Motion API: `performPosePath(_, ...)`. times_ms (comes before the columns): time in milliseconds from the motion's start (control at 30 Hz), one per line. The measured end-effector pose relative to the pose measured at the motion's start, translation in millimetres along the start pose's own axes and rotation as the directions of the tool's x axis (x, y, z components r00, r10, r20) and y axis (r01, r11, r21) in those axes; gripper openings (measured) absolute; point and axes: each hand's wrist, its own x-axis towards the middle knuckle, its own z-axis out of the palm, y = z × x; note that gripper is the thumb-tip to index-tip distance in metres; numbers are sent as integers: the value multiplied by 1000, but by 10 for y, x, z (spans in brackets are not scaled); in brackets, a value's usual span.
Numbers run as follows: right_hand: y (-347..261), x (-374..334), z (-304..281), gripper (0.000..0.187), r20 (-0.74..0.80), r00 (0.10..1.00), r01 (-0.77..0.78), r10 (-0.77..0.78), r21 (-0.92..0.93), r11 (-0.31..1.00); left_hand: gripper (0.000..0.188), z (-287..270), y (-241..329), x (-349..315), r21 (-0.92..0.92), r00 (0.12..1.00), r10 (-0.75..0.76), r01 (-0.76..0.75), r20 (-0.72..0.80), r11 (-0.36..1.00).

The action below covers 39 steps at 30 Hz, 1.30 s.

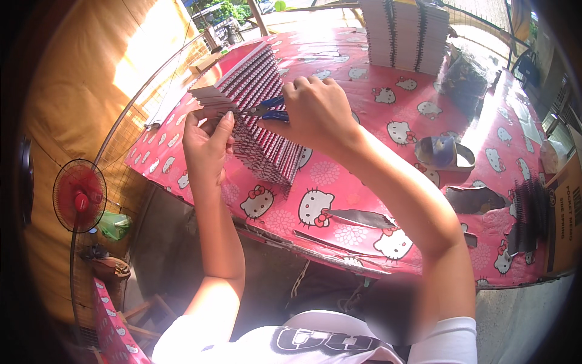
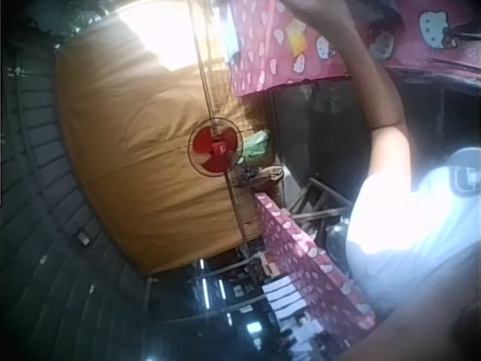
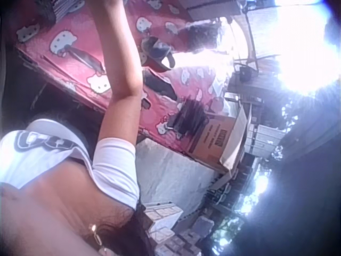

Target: The person uses pliers to crimp the ends of a metal spiral binding on a stack of notebooks, turning the stack to process both ends.

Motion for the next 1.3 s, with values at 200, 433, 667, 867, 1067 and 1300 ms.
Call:
performPosePath(200,4,7,1,55,-8,1000,14,-14,-18,1000,27,-1,-22,2,-34,1000,14,-15,-7,999)
performPosePath(433,-47,57,-73,56,210,974,-105,86,84,991,28,5,-18,3,-5,1000,21,-21,-11,1000)
performPosePath(667,-50,-3,-84,63,267,954,-162,140,62,985,29,28,0,-41,-5,1000,-4,4,-7,1000)
performPosePath(867,13,-64,-36,60,107,991,-91,83,72,993,32,-30,-44,-37,-68,994,-97,93,-59,993)
performPosePath(1067,51,-39,135,58,-68,997,41,-37,66,997,34,64,-17,-74,-1,1000,-27,27,0,1000)
performPosePath(1300,-38,-106,-3,56,189,977,-114,95,88,990,34,-38,-89,-82,-37,998,-56,56,-13,998)
